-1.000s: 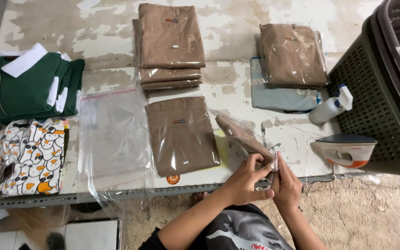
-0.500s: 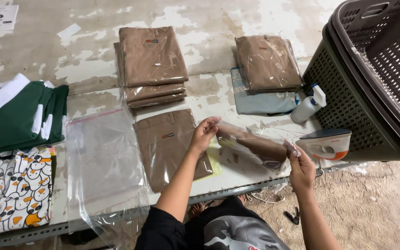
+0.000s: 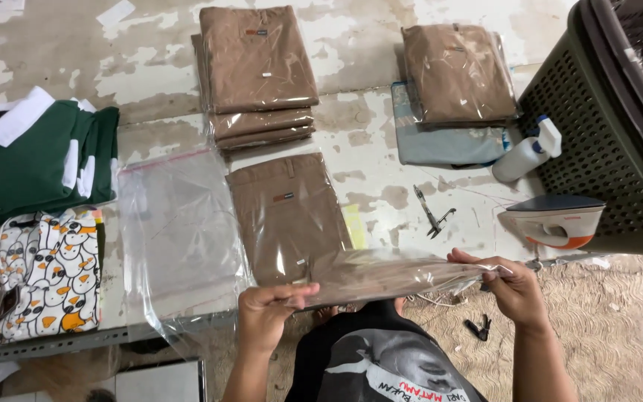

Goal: Packaging folded brown pants into plastic bags and placing them into a collection basket.

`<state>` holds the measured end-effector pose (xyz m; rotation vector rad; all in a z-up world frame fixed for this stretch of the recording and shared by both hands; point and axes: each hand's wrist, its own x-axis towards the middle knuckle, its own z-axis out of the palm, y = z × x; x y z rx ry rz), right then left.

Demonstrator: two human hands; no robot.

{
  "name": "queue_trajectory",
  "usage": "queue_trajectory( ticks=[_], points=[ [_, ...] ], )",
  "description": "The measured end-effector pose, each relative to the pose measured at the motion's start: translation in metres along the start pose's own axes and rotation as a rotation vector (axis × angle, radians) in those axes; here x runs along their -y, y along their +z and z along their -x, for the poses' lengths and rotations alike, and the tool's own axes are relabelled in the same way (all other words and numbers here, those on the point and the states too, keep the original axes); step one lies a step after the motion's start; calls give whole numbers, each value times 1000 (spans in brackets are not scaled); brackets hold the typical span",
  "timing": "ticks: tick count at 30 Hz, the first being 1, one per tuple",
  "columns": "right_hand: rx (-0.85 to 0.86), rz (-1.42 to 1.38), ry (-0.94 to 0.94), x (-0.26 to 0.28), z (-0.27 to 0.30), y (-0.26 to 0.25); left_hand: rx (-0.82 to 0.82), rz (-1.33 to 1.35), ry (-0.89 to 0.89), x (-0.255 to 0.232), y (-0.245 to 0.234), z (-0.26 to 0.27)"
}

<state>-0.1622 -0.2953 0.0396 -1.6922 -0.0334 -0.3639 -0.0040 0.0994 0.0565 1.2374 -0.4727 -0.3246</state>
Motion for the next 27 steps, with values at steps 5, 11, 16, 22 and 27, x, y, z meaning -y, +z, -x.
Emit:
queue_trajectory(
  ticks=[5, 11, 16, 22, 27],
  points=[
    [49, -75, 321, -58, 29, 17, -424, -11, -254, 45, -3, 52],
    [101, -153, 344, -63, 28, 37, -569, 88, -297, 64, 6, 69],
    [-98, 179, 365, -58, 23, 50, -613, 96, -322, 56, 14, 70],
    [-354, -242, 74, -61, 15, 40, -577, 152, -77, 19, 18, 65],
    [-249, -476, 127, -46, -8, 41, -564, 140, -88, 36, 10, 63]
  ],
)
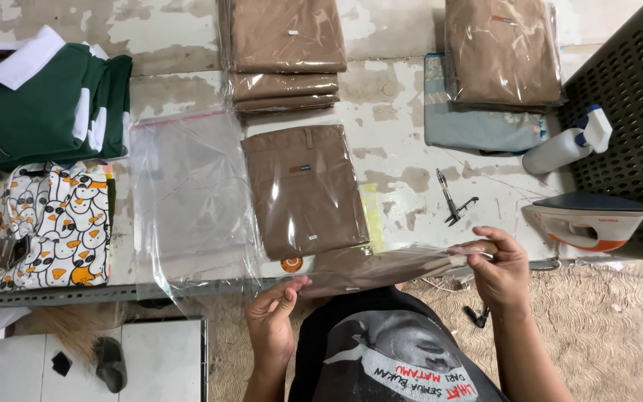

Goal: Packaging folded brown pants into plastic bags and placing them into a collection basket.

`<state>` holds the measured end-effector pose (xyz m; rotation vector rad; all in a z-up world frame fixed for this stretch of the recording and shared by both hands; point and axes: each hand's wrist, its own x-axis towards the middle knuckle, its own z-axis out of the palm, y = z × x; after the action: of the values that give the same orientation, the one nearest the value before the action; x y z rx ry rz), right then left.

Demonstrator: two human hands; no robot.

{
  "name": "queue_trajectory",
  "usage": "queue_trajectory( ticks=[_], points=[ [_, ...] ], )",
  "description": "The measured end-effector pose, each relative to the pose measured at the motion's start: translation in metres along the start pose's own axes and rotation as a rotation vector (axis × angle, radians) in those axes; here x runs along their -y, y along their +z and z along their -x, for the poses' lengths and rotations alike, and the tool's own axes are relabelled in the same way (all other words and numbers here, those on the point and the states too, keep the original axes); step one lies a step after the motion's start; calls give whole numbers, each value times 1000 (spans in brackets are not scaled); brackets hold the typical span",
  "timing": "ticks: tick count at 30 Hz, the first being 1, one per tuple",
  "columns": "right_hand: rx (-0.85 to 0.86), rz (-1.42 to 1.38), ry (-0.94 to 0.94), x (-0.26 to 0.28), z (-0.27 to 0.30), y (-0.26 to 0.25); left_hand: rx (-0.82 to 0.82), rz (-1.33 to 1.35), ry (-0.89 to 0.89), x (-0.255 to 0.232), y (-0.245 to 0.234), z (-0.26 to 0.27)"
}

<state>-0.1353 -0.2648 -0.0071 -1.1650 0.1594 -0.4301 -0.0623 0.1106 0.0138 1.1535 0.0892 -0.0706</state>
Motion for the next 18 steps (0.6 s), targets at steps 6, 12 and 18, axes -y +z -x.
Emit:
queue_trajectory(
  ticks=[6, 12, 18],
  points=[
    [141, 300, 61, 11, 8, -11, 4, -135, -36, 0, -8, -1],
    [465, 532, 56, 70, -24, 8, 66, -87, 4, 11, -26, 2],
    [384, 700, 229, 93, -30, 22, 81, -33, 15, 10, -25, 4]
  ],
)
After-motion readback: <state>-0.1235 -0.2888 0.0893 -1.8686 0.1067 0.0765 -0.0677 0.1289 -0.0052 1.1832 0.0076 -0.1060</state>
